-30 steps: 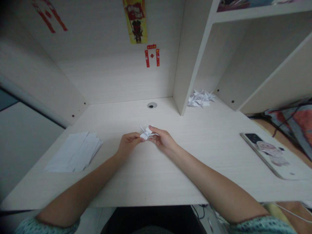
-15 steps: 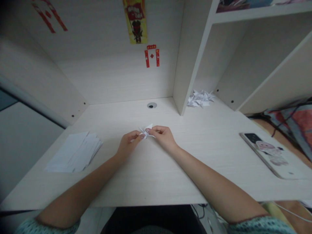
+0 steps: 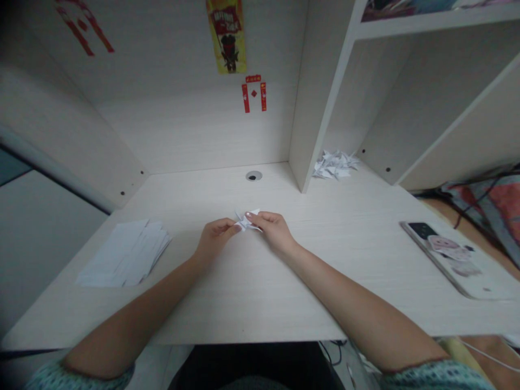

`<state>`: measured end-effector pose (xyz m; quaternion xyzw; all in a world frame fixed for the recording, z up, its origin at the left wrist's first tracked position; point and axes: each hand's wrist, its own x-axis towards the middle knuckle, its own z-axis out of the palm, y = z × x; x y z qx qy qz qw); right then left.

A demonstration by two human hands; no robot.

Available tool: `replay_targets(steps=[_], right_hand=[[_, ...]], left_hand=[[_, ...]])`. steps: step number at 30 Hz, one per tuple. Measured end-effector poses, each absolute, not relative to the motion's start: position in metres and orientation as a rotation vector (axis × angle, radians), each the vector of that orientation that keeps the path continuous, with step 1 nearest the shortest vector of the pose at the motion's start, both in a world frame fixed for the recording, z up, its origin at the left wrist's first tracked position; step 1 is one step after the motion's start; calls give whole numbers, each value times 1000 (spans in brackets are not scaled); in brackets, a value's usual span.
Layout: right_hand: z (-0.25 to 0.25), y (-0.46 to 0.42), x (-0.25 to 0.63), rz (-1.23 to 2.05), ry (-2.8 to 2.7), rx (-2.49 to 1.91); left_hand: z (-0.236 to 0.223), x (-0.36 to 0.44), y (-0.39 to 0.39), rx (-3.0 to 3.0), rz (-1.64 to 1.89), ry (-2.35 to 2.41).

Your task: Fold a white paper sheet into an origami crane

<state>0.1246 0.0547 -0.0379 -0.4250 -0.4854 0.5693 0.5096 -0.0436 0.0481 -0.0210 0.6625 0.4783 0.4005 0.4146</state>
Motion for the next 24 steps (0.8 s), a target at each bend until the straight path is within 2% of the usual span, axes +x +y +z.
replay_targets(steps=[5, 14, 19, 24], right_hand=[[-37, 55, 122, 1549, -975, -955], [-32, 52, 120, 1683, -784, -900], [-32, 52, 121, 1709, -783, -881], [-40, 59, 124, 1644, -963, -904]], left_hand=[[-21, -44, 48, 1639, 1041, 1167], [-27, -45, 50, 1622, 1070, 1110], [-26, -45, 50, 1610, 1060, 1104], [-16, -44, 47, 1543, 904, 1124]])
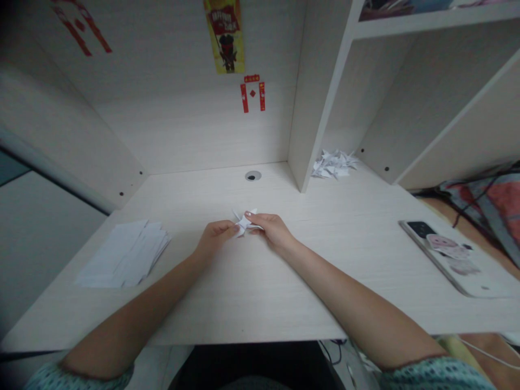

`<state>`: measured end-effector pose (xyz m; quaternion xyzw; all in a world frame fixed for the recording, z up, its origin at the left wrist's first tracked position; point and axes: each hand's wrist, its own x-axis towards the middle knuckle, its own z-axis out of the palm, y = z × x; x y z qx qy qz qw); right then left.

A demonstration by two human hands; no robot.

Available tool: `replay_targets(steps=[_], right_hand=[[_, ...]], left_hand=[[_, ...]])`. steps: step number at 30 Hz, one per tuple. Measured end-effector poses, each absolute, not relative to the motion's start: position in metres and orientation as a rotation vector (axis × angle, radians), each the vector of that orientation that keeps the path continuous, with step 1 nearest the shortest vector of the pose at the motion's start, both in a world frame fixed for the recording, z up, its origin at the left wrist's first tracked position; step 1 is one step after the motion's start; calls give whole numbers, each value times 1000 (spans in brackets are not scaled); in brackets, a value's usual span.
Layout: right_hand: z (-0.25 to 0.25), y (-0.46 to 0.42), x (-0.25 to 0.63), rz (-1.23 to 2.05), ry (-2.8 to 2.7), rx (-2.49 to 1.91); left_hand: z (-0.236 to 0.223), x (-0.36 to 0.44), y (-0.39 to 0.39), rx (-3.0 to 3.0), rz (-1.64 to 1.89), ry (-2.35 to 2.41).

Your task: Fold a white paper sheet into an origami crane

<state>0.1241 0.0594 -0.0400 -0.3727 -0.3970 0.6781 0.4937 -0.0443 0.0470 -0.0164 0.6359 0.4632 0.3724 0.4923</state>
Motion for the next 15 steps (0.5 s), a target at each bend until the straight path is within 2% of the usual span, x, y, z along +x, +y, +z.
replay_targets(steps=[3, 8, 10, 15], right_hand=[[-41, 63, 129, 1385, -1100, -988], [-36, 60, 138, 585, -1572, -1022], [-35, 57, 140, 358, -1745, -993], [-35, 56, 141, 231, -1802, -981]], left_hand=[[-13, -43, 47, 1471, 951, 1145], [-16, -41, 50, 1304, 1048, 1093], [-17, -41, 50, 1243, 1035, 1054], [-16, -42, 46, 1276, 999, 1014]])
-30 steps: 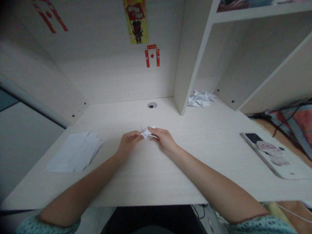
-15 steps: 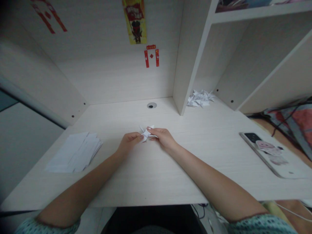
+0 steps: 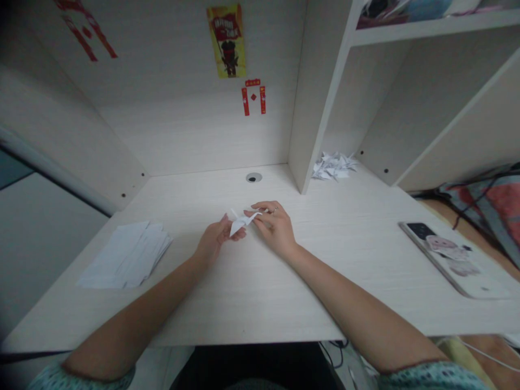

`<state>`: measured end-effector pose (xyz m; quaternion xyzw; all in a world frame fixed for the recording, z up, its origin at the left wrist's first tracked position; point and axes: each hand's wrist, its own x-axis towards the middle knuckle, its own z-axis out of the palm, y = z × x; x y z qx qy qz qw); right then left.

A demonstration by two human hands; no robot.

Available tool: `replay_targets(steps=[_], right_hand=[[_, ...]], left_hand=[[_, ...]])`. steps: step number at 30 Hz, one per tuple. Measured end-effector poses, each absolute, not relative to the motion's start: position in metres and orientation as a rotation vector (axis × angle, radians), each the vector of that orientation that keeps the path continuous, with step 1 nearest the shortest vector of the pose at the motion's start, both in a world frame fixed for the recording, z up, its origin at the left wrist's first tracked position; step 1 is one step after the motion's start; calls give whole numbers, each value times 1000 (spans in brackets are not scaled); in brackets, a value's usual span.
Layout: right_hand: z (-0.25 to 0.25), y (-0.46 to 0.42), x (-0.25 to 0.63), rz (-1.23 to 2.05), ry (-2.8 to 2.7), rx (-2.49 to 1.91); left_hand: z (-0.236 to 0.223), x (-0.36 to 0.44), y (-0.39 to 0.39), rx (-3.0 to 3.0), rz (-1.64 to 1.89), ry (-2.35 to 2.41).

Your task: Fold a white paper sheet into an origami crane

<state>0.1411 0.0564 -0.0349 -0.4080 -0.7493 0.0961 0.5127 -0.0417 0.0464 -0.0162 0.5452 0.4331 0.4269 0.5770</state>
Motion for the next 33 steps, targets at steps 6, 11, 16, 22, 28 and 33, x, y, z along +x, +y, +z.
replay_targets(steps=[6, 11, 16, 22, 28, 33], right_hand=[[-35, 59, 141, 301, -1749, -964], [-35, 57, 141, 334, -1877, -914], [-37, 56, 140, 317, -1886, -876], [-41, 54, 136, 293, -1806, -951], [-39, 49, 133, 304, -1746, -1022], [-40, 52, 134, 298, -1793, -1018]], left_hand=[[-11, -38, 40, 1536, 1084, 1154], [-13, -37, 34, 1640, 1142, 1162], [-19, -40, 36, 1763, 1187, 1096], [-20, -39, 35, 1769, 1215, 1173], [-20, -38, 34, 1794, 1205, 1204], [-22, -39, 37, 1728, 1215, 1150]])
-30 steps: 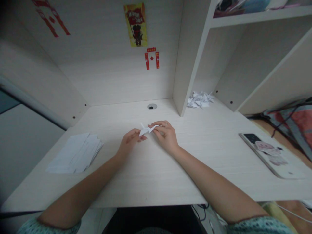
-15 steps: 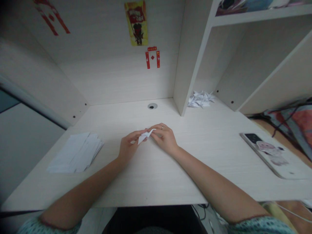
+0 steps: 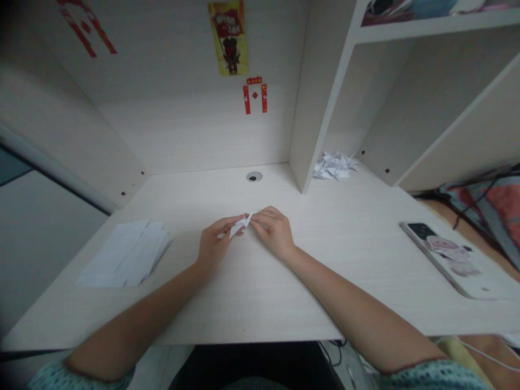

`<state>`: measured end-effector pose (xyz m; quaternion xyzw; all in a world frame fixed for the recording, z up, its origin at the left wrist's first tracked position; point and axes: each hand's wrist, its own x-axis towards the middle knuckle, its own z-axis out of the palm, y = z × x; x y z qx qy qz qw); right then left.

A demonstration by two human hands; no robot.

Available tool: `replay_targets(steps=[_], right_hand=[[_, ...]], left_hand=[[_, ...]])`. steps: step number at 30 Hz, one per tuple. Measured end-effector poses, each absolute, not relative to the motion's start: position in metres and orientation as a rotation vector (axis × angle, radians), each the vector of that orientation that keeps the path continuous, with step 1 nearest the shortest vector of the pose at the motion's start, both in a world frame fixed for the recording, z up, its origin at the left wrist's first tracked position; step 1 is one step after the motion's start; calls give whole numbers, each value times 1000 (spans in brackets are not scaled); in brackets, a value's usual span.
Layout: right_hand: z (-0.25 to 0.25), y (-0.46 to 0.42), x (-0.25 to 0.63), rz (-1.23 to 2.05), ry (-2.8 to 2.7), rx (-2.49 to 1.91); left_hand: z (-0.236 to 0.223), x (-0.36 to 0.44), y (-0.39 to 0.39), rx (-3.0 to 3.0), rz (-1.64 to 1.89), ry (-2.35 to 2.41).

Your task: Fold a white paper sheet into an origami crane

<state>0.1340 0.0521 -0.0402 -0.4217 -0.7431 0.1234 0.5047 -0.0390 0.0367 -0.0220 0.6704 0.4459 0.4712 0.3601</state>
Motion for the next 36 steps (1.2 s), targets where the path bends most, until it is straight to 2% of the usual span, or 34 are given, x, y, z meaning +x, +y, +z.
replay_targets(steps=[12, 16, 22, 29, 34, 36], right_hand=[[-44, 58, 134, 463, -1722, -1111], [-55, 67, 135, 600, -1608, -1116], [-46, 68, 139, 1043, -1335, -1071], [-50, 72, 134, 1112, -1371, -1110], [-9, 76, 166, 1142, -1503, -1203], [19, 70, 195, 1028, -1565, -1240]], left_hand=[[-22, -40, 36, 1919, 1142, 1319], [-19, -45, 42, 2008, 1111, 1469], [-21, -49, 45, 2151, 994, 1564], [-27, -50, 45, 2227, 925, 1517], [-23, -47, 45, 2112, 950, 1476], [-20, -45, 45, 2080, 981, 1461]])
